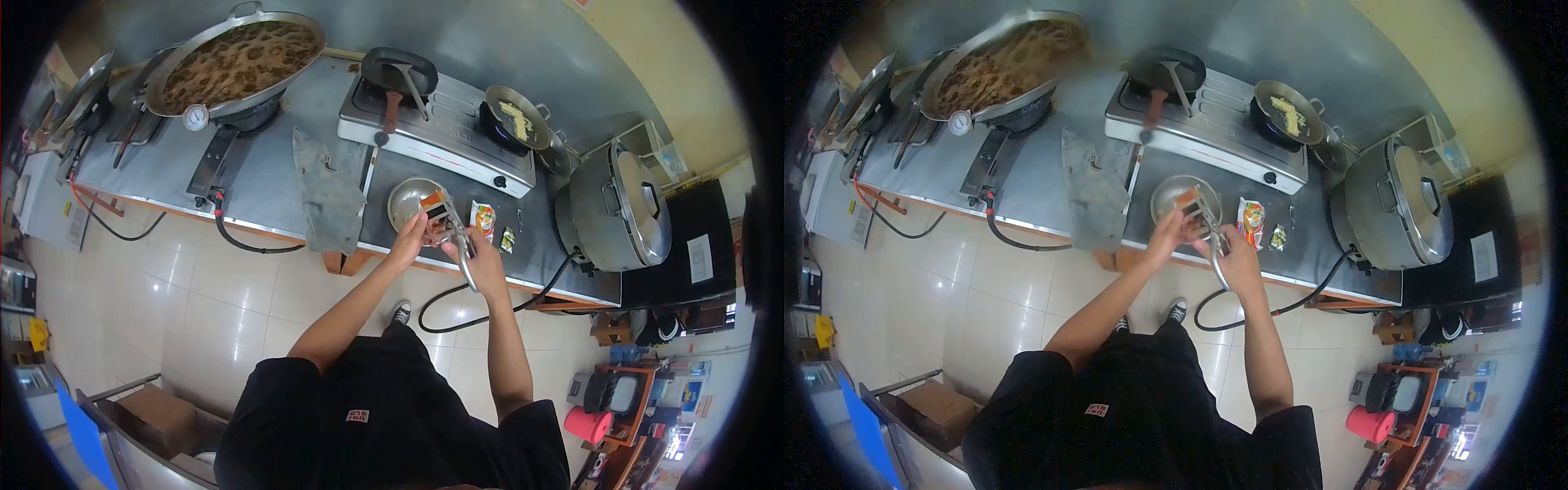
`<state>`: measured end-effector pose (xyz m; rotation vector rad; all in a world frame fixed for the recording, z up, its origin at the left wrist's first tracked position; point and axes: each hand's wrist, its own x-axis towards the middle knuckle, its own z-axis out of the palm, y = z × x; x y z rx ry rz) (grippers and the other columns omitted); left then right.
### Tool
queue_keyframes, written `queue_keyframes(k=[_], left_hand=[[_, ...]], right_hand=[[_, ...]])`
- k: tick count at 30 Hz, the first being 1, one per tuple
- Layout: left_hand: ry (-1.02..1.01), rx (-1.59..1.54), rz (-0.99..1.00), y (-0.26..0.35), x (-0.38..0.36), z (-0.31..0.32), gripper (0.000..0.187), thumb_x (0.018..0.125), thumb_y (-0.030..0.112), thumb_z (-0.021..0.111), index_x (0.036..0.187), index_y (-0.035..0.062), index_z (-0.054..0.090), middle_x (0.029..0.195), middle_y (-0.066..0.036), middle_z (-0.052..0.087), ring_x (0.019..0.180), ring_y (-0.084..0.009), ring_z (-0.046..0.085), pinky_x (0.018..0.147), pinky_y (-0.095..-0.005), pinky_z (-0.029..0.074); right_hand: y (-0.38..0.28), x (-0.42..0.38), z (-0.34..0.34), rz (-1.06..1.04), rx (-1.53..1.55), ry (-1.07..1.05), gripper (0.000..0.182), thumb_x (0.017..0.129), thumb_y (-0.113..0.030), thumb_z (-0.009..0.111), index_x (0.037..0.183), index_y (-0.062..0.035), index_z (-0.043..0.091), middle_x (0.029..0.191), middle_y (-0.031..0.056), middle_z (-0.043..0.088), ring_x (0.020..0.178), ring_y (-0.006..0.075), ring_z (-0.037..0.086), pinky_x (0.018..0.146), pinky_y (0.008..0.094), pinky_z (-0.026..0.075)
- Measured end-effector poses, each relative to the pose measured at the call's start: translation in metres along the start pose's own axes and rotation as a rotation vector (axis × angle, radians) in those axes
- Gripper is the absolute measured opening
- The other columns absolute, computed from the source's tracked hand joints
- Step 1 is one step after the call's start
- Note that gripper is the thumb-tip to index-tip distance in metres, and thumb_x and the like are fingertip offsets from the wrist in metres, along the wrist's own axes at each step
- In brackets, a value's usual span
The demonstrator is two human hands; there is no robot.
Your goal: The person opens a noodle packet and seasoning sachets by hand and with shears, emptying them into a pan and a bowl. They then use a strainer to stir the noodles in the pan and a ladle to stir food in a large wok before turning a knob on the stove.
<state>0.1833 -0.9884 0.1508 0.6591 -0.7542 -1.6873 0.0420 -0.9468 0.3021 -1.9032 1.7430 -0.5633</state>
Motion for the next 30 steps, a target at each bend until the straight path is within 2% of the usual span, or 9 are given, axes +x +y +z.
queue_keyframes(k=[4,7,13,16,19,22,25,30], left_hand=[[-0.015,-0.003,0.018,-0.004,0.002,-0.003,0.048,0.101,0.039,0.034,0.13,0.0024,0.044,0.12,-0.012,0.056,0.103,-0.0196,0.059,0.083,-0.033,0.052],[-0.034,0.029,0.011,-0.003,0.003,-0.004,0.049,0.101,0.04,0.033,0.131,0.0026,0.043,0.121,-0.011,0.056,0.105,-0.0187,0.059,0.081,-0.0314,0.052],[-0.068,0.03,0.01,-0.002,0.007,-0.003,0.053,0.101,0.043,0.032,0.134,0.0029,0.04,0.124,-0.01,0.055,0.106,-0.0172,0.059,0.079,-0.0289,0.053],[-0.062,0.035,0.006,-0.003,0.01,-0.004,0.053,0.101,0.044,0.033,0.133,0.003,0.04,0.123,-0.01,0.055,0.105,-0.0167,0.059,0.079,-0.0289,0.053],[-0.051,0.037,0.013,-0.004,0.011,-0.003,0.053,0.1,0.045,0.034,0.131,0.0035,0.043,0.119,-0.008,0.056,0.101,-0.0155,0.06,0.077,-0.0287,0.053],[-0.036,0.043,0.025,-0.001,0.012,0.0,0.051,0.1,0.046,0.035,0.127,0.004,0.046,0.113,-0.007,0.057,0.096,-0.0142,0.06,0.075,-0.0279,0.053],[-0.034,0.07,0.02,-0.001,0.014,0.001,0.05,0.1,0.046,0.036,0.124,0.0043,0.048,0.109,-0.006,0.058,0.092,-0.013,0.06,0.073,-0.027,0.053],[-0.004,0.071,0.009,-0.002,0.02,-0.002,0.048,0.1,0.045,0.034,0.124,0.0046,0.048,0.108,-0.005,0.058,0.089,-0.0114,0.058,0.071,-0.0259,0.052]], right_hand=[[0.008,0.008,-0.003,-0.01,-0.063,-0.051,0.054,0.076,-0.052,0.072,0.097,-0.0025,0.062,0.071,0.0082,0.061,0.065,0.0181,0.056,0.063,0.0316,0.045],[0.012,0.013,-0.003,-0.016,-0.036,-0.063,0.057,0.076,-0.053,0.071,0.102,-0.003,0.06,0.074,0.0098,0.062,0.067,0.0192,0.058,0.065,0.0323,0.046],[0.005,0.023,-0.012,-0.027,0.009,-0.111,0.076,0.075,-0.056,0.07,0.127,-0.0053,0.046,0.074,0.0114,0.062,0.07,0.0217,0.061,0.065,0.0329,0.046],[-0.004,0.023,-0.015,-0.133,0.098,-0.07,0.08,0.077,-0.056,0.068,0.134,-0.0084,0.04,0.074,0.0116,0.062,0.069,0.0218,0.061,0.065,0.0334,0.046],[-0.005,0.031,-0.022,-0.089,-0.008,-0.146,0.08,0.077,-0.056,0.068,0.137,-0.0131,0.038,0.074,0.0132,0.062,0.069,0.0231,0.061,0.066,0.0343,0.046],[-0.016,0.033,-0.029,-0.025,0.022,-0.216,0.076,0.078,-0.053,0.069,0.137,-0.0161,0.039,0.073,0.0119,0.061,0.068,0.0224,0.059,0.064,0.0344,0.045],[0.0,0.042,-0.018,-0.108,0.096,-0.194,0.071,0.079,-0.051,0.068,0.135,-0.0145,0.043,0.078,0.0122,0.062,0.071,0.0215,0.058,0.066,0.0336,0.046],[-0.003,0.053,-0.027,-0.045,0.034,-0.294,0.064,0.081,-0.05,0.067,0.13,-0.0124,0.05,0.088,0.013,0.064,0.076,0.0201,0.059,0.071,0.0323,0.047]])
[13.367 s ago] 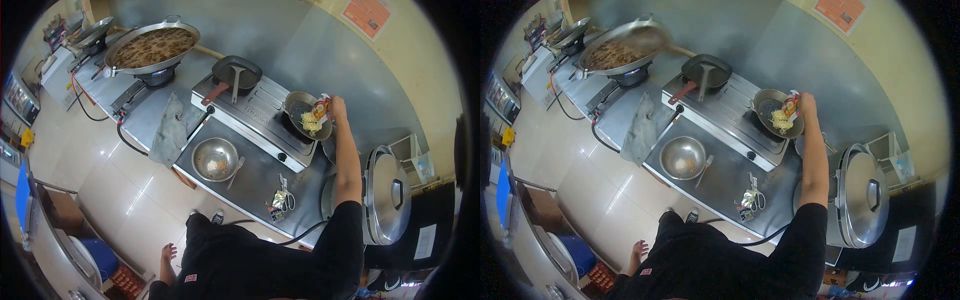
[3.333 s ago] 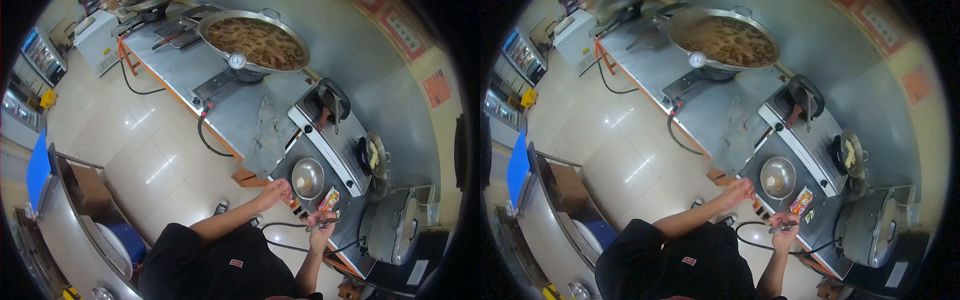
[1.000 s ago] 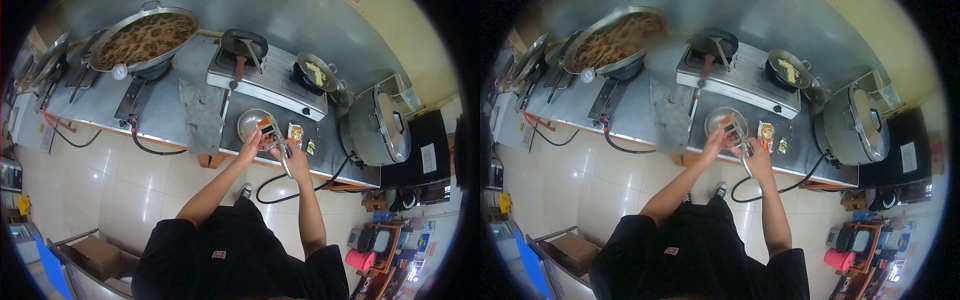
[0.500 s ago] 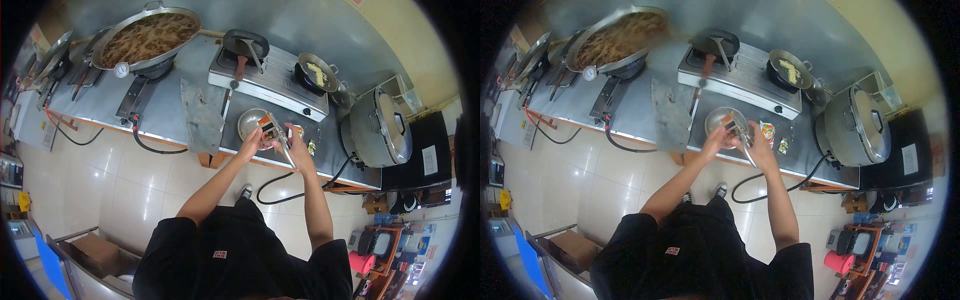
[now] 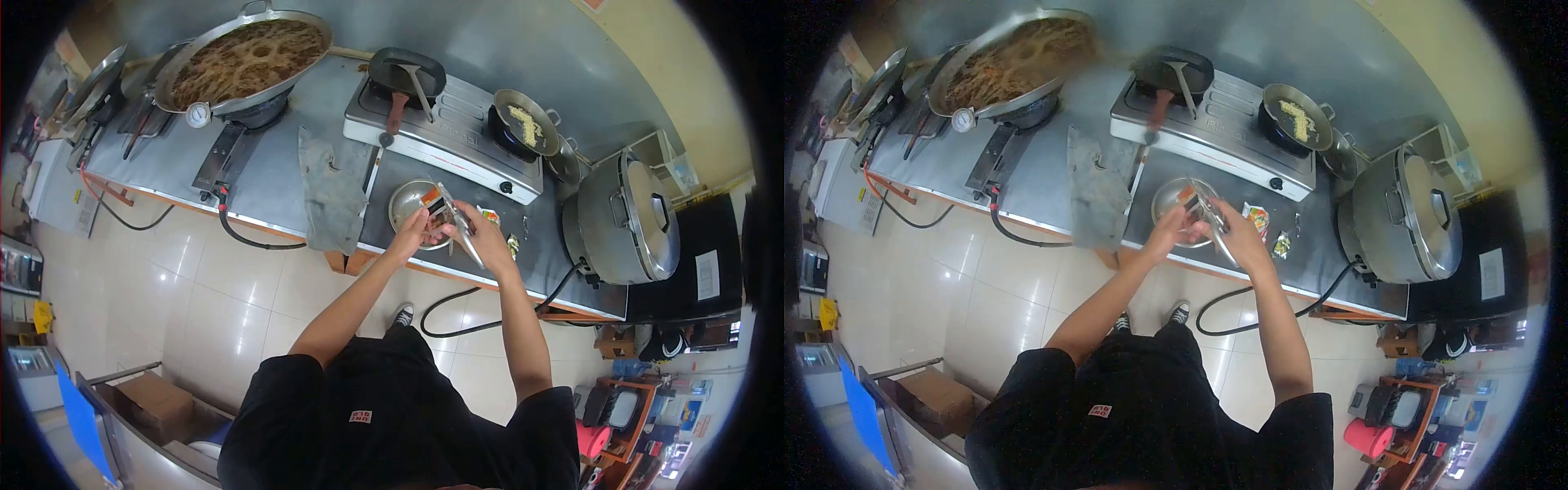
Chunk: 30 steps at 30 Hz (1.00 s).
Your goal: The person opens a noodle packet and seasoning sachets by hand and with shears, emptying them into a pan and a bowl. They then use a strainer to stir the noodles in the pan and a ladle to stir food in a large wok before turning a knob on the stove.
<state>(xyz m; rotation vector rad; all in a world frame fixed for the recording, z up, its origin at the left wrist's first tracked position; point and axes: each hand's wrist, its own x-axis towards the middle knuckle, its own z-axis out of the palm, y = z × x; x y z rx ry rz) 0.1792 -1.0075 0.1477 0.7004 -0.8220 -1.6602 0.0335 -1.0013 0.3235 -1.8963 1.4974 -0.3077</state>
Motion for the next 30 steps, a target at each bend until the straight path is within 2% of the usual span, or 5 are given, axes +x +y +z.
queue_keyframes(k=[12,15,20,27,30], left_hand=[[0.123,-0.078,-0.033,-0.003,0.019,-0.006,0.04,0.102,0.04,0.032,0.108,0.0058,0.053,0.088,-0.002,0.055,0.08,-0.0136,0.061,0.068,-0.0266,0.05],[0.203,0.251,0.04,0.0,0.019,-0.02,0.041,0.102,0.04,0.032,0.099,0.0057,0.054,0.085,-0.001,0.053,0.081,-0.0129,0.06,0.068,-0.0272,0.049],[0.056,1.231,0.366,0.027,0.027,-0.03,0.025,0.095,0.03,0.047,0.097,0.0076,0.058,0.095,-0.014,0.057,0.084,-0.0358,0.058,0.073,-0.0434,0.048],[-0.155,1.607,0.23,0.035,0.054,-0.026,0.022,0.09,0.035,0.054,0.098,0.0176,0.065,0.101,-0.003,0.058,0.089,-0.027,0.062,0.076,-0.0397,0.05],[-0.153,1.67,0.227,0.032,0.064,-0.022,0.021,0.089,0.035,0.056,0.094,0.018,0.066,0.101,-0.002,0.058,0.089,-0.0261,0.062,0.077,-0.0395,0.051]], right_hand=[[0.021,0.039,-0.008,-0.109,-0.06,0.127,0.056,0.078,-0.047,0.071,0.121,-0.0121,0.062,0.079,0.0111,0.067,0.071,0.0194,0.063,0.065,0.0323,0.048],[0.051,0.039,-0.022,-0.113,-0.052,0.216,0.055,0.077,-0.044,0.073,0.12,-0.0119,0.062,0.082,0.0134,0.068,0.075,0.0186,0.064,0.073,0.0314,0.049],[0.153,0.019,-0.041,0.068,-0.085,0.272,0.057,0.075,-0.047,0.074,0.118,-0.0115,0.063,0.083,0.018,0.068,0.079,0.0218,0.067,0.072,0.0339,0.05],[0.242,0.01,-0.021,0.243,-0.348,0.256,0.052,0.074,-0.048,0.074,0.116,-0.0194,0.063,0.083,0.0197,0.067,0.085,0.0396,0.065,0.073,0.0459,0.052],[0.253,0.019,-0.02,0.313,-0.375,0.218,0.052,0.074,-0.046,0.074,0.119,-0.0238,0.061,0.09,0.0193,0.067,0.088,0.039,0.065,0.075,0.0475,0.051]])
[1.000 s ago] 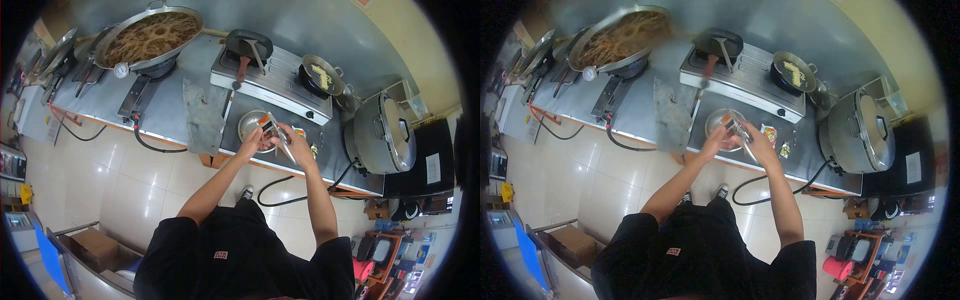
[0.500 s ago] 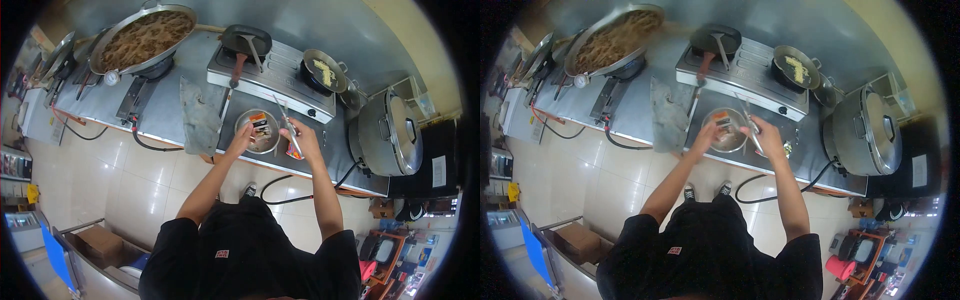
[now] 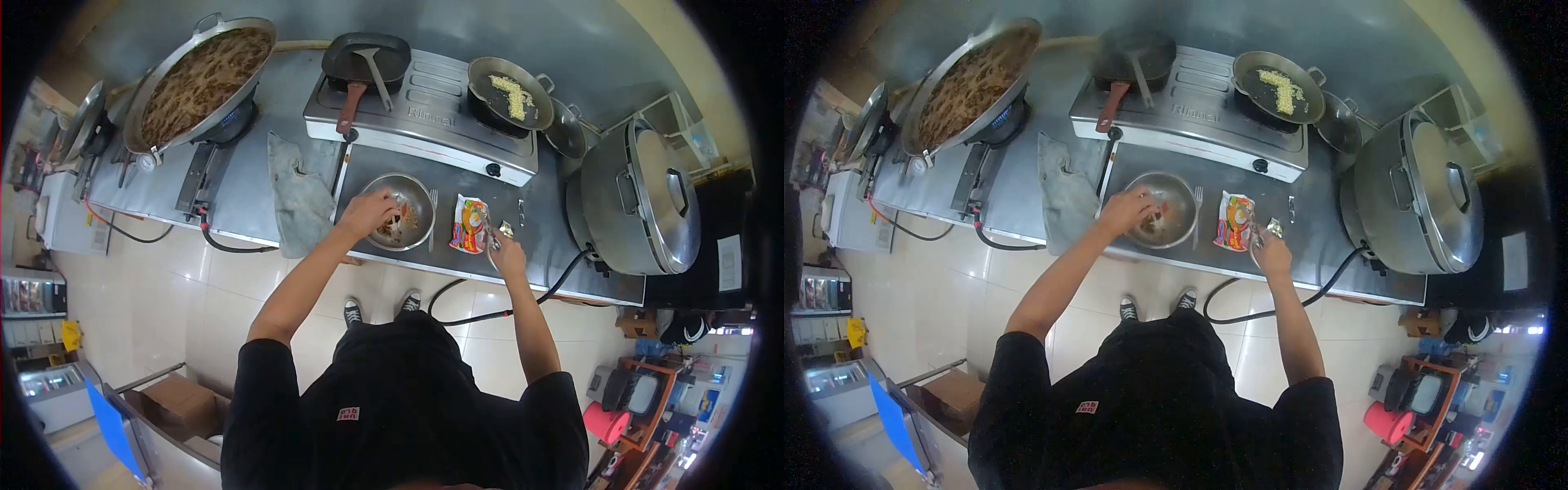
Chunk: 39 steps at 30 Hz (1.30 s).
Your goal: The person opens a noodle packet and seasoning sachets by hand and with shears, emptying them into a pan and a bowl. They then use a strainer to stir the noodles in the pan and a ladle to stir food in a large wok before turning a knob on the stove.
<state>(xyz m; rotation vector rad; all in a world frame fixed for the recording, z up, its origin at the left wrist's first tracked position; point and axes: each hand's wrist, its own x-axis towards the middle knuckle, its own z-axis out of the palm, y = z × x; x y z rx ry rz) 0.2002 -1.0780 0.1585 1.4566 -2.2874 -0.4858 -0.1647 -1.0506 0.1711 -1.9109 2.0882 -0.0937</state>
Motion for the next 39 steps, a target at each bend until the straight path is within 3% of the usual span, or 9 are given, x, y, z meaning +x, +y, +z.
queue_keyframes(k=[6,13,18,24,27,31,32,36,39], left_hand=[[0.067,0.055,0.029,0.005,0.008,0.006,0.016,0.086,0.03,0.06,0.087,0.0136,0.063,0.094,-0.003,0.056,0.083,-0.0269,0.062,0.072,-0.0397,0.051],[0.098,0.088,-0.028,0.004,0.01,0.017,0.014,0.084,0.025,0.063,0.087,0.0113,0.062,0.094,-0.005,0.056,0.085,-0.0279,0.062,0.074,-0.0408,0.05],[0.106,0.059,-0.068,0.01,0.011,0.018,0.014,0.085,0.025,0.063,0.087,0.0112,0.063,0.094,-0.005,0.057,0.084,-0.0282,0.062,0.074,-0.0409,0.05],[0.181,0.052,-0.076,0.014,0.01,0.02,0.012,0.084,0.023,0.063,0.087,0.012,0.063,0.09,-0.004,0.057,0.083,-0.0275,0.062,0.074,-0.0404,0.05],[0.21,0.068,-0.097,0.018,0.007,0.022,0.01,0.084,0.023,0.063,0.085,0.0129,0.064,0.089,-0.004,0.058,0.084,-0.0258,0.061,0.074,-0.0394,0.05],[0.236,0.075,-0.101,0.027,0.002,0.014,0.011,0.084,0.024,0.062,0.083,0.0137,0.064,0.088,-0.002,0.058,0.087,-0.022,0.061,0.074,-0.0383,0.048],[0.255,0.084,-0.107,0.03,0.0,0.014,0.011,0.083,0.024,0.063,0.083,0.0131,0.065,0.087,-0.003,0.059,0.086,-0.0233,0.061,0.074,-0.0386,0.048],[0.318,0.136,-0.096,0.034,-0.001,0.014,0.012,0.08,0.024,0.066,0.084,0.0126,0.066,0.086,-0.004,0.06,0.083,-0.0253,0.06,0.074,-0.0387,0.047],[0.305,0.124,-0.077,0.045,-0.004,0.017,0.011,0.08,0.023,0.065,0.083,0.013,0.066,0.085,-0.003,0.059,0.083,-0.0245,0.06,0.073,-0.039,0.047]], right_hand=[[0.039,0.01,0.014,-0.049,0.071,0.219,0.055,0.074,-0.042,0.073,0.124,-0.0249,0.058,0.097,0.0185,0.064,0.085,0.0393,0.064,0.07,0.0492,0.052],[0.039,0.002,0.01,-0.017,0.118,0.099,0.054,0.072,-0.037,0.074,0.123,-0.0245,0.059,0.101,0.019,0.06,0.093,0.0383,0.062,0.075,0.047,0.052],[0.027,0.008,0.011,-0.203,0.071,0.007,0.077,0.071,-0.024,0.07,0.14,-0.0211,0.036,0.111,0.0165,0.058,0.095,0.0369,0.061,0.08,0.0452,0.051],[0.048,-0.022,-0.016,-0.387,0.199,0.01,0.066,0.073,-0.015,0.068,0.134,-0.0141,0.044,0.112,0.0178,0.056,0.1,0.0358,0.058,0.085,0.0421,0.049],[0.081,-0.024,-0.001,-0.279,0.385,0.051,0.059,0.075,-0.008,0.065,0.131,-0.011,0.048,0.112,0.0198,0.055,0.101,0.0363,0.057,0.085,0.0409,0.047],[0.126,-0.014,0.022,-0.13,0.273,-0.04,0.056,0.076,-0.004,0.062,0.13,-0.0079,0.048,0.104,0.0217,0.058,0.095,0.0377,0.058,0.084,0.0416,0.047],[0.145,-0.013,0.037,-0.227,0.234,0.033,0.051,0.076,-0.004,0.063,0.126,-0.0074,0.051,0.103,0.0218,0.059,0.093,0.0371,0.058,0.083,0.0413,0.047],[0.117,-0.004,0.014,-0.345,0.151,0.101,0.035,0.076,-0.006,0.065,0.111,-0.0062,0.063,0.104,0.0205,0.061,0.087,0.0353,0.059,0.08,0.039,0.047],[0.013,0.007,-0.02,-0.461,0.445,0.025,0.028,0.077,-0.009,0.069,0.104,-0.0079,0.067,0.1,0.0151,0.062,0.087,0.0323,0.06,0.077,0.0375,0.048]])
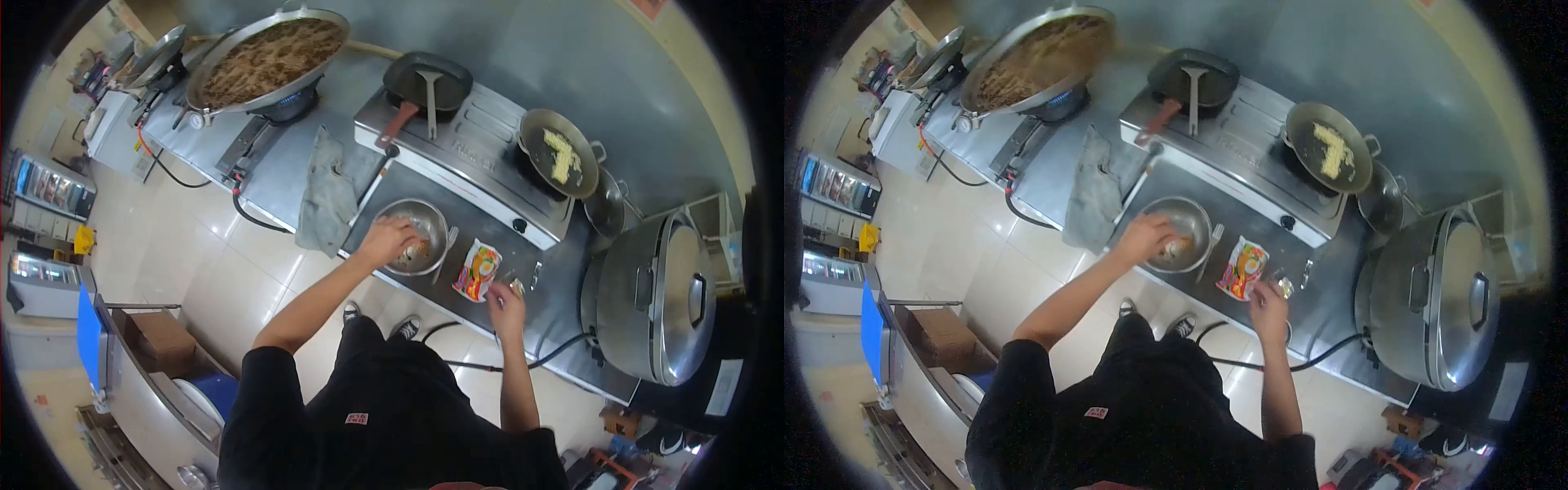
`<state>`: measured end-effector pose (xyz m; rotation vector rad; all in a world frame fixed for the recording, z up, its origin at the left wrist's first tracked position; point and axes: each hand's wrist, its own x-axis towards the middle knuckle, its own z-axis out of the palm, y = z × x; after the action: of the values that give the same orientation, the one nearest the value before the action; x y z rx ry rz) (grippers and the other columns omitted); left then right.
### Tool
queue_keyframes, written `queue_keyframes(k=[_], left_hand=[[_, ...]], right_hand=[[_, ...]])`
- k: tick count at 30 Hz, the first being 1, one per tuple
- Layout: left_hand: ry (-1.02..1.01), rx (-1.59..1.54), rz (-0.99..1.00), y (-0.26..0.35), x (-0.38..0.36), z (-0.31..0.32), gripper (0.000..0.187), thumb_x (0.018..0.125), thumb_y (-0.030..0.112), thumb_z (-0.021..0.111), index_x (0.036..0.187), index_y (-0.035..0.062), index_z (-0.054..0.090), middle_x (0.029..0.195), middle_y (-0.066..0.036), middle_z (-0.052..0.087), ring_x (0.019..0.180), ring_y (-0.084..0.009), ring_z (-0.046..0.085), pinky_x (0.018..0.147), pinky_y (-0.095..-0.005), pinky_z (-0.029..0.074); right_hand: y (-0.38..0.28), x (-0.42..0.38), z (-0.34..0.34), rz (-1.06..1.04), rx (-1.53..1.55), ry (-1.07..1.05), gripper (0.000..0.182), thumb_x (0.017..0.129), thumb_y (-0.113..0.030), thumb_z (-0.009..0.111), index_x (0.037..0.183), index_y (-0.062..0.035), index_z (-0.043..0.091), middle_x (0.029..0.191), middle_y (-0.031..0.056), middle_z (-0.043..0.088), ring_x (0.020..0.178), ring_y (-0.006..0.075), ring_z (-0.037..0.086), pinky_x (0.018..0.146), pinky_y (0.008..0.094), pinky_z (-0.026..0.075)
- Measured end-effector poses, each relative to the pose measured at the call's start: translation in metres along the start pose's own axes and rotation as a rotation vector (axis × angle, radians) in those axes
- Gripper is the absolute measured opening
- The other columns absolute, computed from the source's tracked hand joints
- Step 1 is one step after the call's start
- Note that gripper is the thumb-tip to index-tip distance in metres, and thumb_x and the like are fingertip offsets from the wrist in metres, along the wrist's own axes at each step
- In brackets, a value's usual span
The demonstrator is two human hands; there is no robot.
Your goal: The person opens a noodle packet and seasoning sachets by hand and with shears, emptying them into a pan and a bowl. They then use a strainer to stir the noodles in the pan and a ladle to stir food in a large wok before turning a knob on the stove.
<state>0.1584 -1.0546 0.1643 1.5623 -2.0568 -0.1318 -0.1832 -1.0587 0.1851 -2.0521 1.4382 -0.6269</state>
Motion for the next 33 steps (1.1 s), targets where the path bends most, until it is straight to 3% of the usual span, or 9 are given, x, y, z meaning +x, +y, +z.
queue_keyframes(k=[3,10,13,15,18,21,27,31,33], left_hand=[[-0.036,-0.009,0.022,0.002,0.008,0.005,0.012,0.08,0.024,0.065,0.083,0.013,0.066,0.085,-0.003,0.059,0.083,-0.0243,0.06,0.073,-0.0399,0.047],[-0.124,-0.031,0.015,0.002,0.016,0.004,0.014,0.079,0.027,0.066,0.086,0.0145,0.065,0.088,-0.003,0.058,0.088,-0.0243,0.059,0.077,-0.0391,0.046],[0.085,-0.112,0.038,0.01,0.047,-0.029,0.024,0.079,0.029,0.068,0.095,0.0119,0.066,0.093,-0.008,0.063,0.089,-0.0284,0.06,0.078,-0.0384,0.048],[0.17,-0.153,-0.027,0.009,0.103,-0.073,0.026,0.081,0.025,0.068,0.102,0.0106,0.065,0.098,-0.01,0.063,0.092,-0.0286,0.061,0.08,-0.037,0.048],[0.526,-0.201,0.045,-0.008,0.224,-0.135,0.015,0.082,0.008,0.06,0.096,0.0065,0.063,0.084,-0.01,0.061,0.081,-0.0286,0.06,0.071,-0.0362,0.048],[0.672,-0.284,0.07,-0.063,0.351,-0.17,0.015,0.084,0.01,0.058,0.098,0.0083,0.063,0.085,-0.01,0.062,0.077,-0.0258,0.061,0.071,-0.0352,0.049],[0.241,-0.209,-0.016,-0.253,0.523,-0.135,0.019,0.085,0.015,0.055,0.099,0.0082,0.065,0.093,-0.014,0.066,0.087,-0.0288,0.064,0.076,-0.039,0.049],[-0.269,0.189,-0.224,-0.343,0.561,-0.081,0.028,0.091,0.026,0.049,0.11,0.011,0.064,0.108,-0.013,0.066,0.1,-0.0281,0.062,0.088,-0.0414,0.046],[-0.644,0.311,-0.261,-0.42,0.584,-0.026,0.029,0.091,0.025,0.048,0.113,0.0132,0.062,0.114,-0.012,0.064,0.106,-0.0294,0.059,0.092,-0.0425,0.045]], right_hand=[[-0.075,0.053,0.03,-0.246,0.034,0.0,0.027,0.076,-0.012,0.07,0.103,-0.0096,0.068,0.094,0.0127,0.06,0.083,0.03,0.06,0.074,0.0374,0.048],[-0.065,0.102,0.104,-0.35,-0.061,-0.064,0.009,0.074,-0.014,0.068,0.082,-0.0121,0.069,0.081,0.0067,0.062,0.078,0.0276,0.061,0.07,0.0415,0.041],[-0.061,0.104,0.098,-0.361,-0.072,-0.075,0.005,0.075,-0.016,0.068,0.078,-0.0122,0.069,0.079,0.0053,0.063,0.078,0.0264,0.061,0.071,0.0409,0.04],[-0.058,0.111,0.099,-0.35,-0.072,-0.079,0.007,0.076,-0.018,0.067,0.076,-0.0121,0.07,0.08,0.0051,0.063,0.078,0.0261,0.061,0.072,0.0411,0.039],[-0.053,0.112,0.105,-0.29,-0.1,-0.105,0.01,0.077,-0.023,0.068,0.076,-0.0129,0.071,0.083,0.0054,0.062,0.082,0.0268,0.059,0.074,0.0425,0.039],[-0.046,0.117,0.114,-0.261,-0.194,-0.104,0.011,0.076,-0.026,0.07,0.076,-0.0146,0.072,0.086,0.0054,0.061,0.085,0.0281,0.057,0.075,0.0443,0.038],[-0.048,0.132,0.127,-0.135,-0.174,-0.105,0.008,0.073,-0.026,0.072,0.075,-0.0183,0.073,0.082,0.0033,0.057,0.08,0.0253,0.054,0.075,0.0423,0.036],[-0.058,0.142,0.134,-0.056,-0.157,-0.075,0.007,0.071,-0.026,0.073,0.076,-0.0225,0.074,0.082,0.0012,0.056,0.08,0.0236,0.054,0.074,0.0413,0.036],[-0.063,0.146,0.133,-0.038,-0.167,-0.096,0.008,0.071,-0.026,0.073,0.078,-0.0246,0.074,0.083,0.0006,0.056,0.079,0.0237,0.053,0.074,0.0419,0.035]])
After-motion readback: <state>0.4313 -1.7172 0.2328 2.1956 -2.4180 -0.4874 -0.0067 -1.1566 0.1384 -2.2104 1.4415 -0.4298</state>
